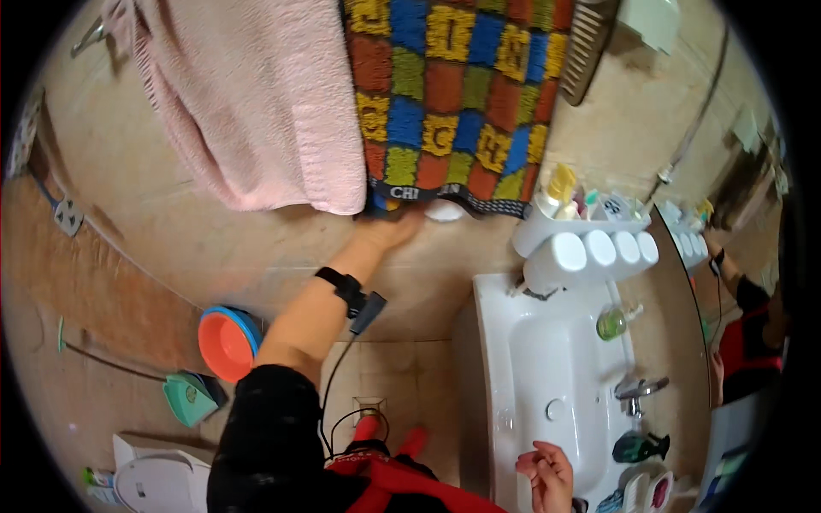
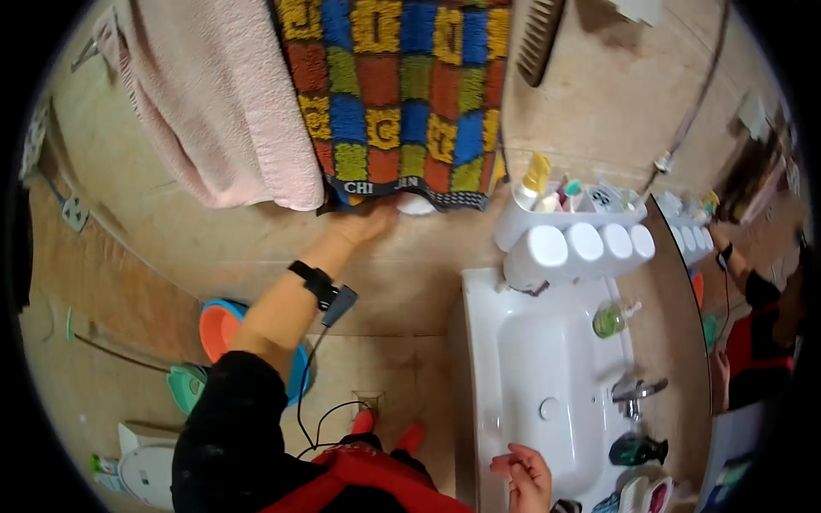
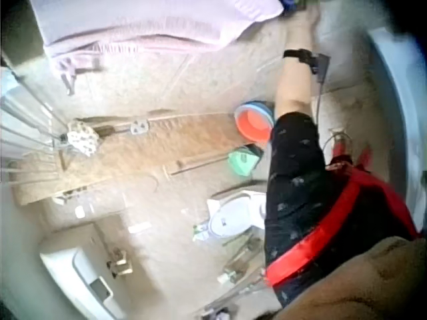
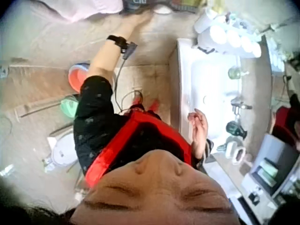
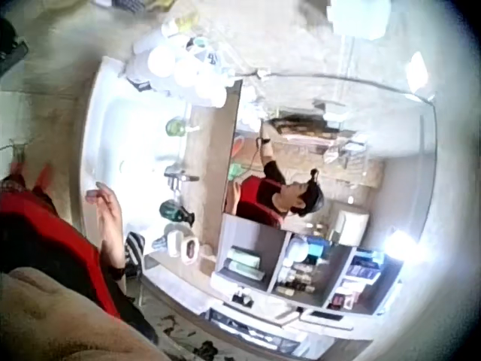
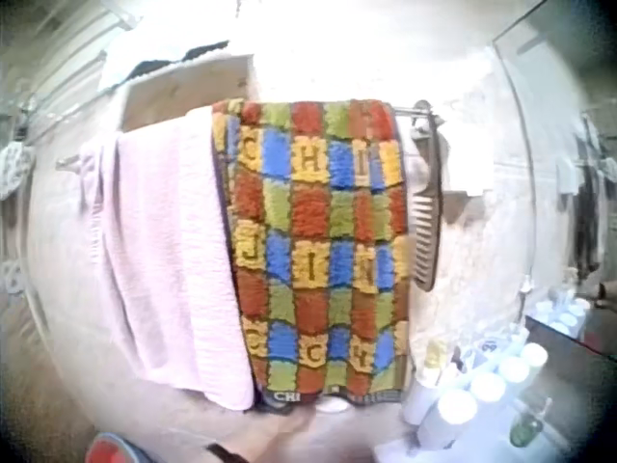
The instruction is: The person rinses a cloth in the sink, wipes the bathroom walls and towel rack, and adjusts the towels hanging on the rack.
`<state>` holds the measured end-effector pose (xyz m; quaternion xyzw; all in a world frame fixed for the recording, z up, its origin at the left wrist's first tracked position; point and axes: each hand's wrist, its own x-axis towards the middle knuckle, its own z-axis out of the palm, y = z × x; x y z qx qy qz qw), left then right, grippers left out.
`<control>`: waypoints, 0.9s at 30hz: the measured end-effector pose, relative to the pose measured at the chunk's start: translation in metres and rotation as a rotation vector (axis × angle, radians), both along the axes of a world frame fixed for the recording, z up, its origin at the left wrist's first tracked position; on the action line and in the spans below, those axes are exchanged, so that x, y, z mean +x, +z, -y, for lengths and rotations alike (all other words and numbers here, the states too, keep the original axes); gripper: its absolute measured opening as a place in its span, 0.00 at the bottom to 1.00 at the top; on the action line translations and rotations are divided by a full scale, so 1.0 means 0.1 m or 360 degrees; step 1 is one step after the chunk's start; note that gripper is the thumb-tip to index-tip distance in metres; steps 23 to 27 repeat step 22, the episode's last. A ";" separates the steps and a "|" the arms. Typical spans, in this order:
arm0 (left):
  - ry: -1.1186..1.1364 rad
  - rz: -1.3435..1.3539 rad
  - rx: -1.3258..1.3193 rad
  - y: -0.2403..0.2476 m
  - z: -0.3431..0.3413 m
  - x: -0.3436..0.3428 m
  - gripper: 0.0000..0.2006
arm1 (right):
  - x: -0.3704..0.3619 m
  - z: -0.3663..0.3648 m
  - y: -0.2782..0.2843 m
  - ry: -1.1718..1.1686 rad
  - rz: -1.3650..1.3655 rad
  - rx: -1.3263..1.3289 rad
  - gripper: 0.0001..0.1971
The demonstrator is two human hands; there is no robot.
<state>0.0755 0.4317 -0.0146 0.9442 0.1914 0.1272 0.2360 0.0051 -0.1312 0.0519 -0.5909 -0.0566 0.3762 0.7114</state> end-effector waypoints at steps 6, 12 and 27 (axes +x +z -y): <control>-0.0221 0.0358 0.1400 -0.41 0.57 -0.19 0.31 | 0.16 -0.04 -0.27 0.0225 -0.0049 -0.0116 0.19; 0.0327 0.0615 0.1085 -0.21 0.40 -0.62 0.25 | 0.23 -0.19 -0.22 0.0211 -0.0041 -0.0339 0.19; 0.2003 0.1969 0.0811 0.13 -1.11 -1.89 0.30 | 0.27 -0.55 -0.24 0.0448 -0.0045 -0.0389 0.18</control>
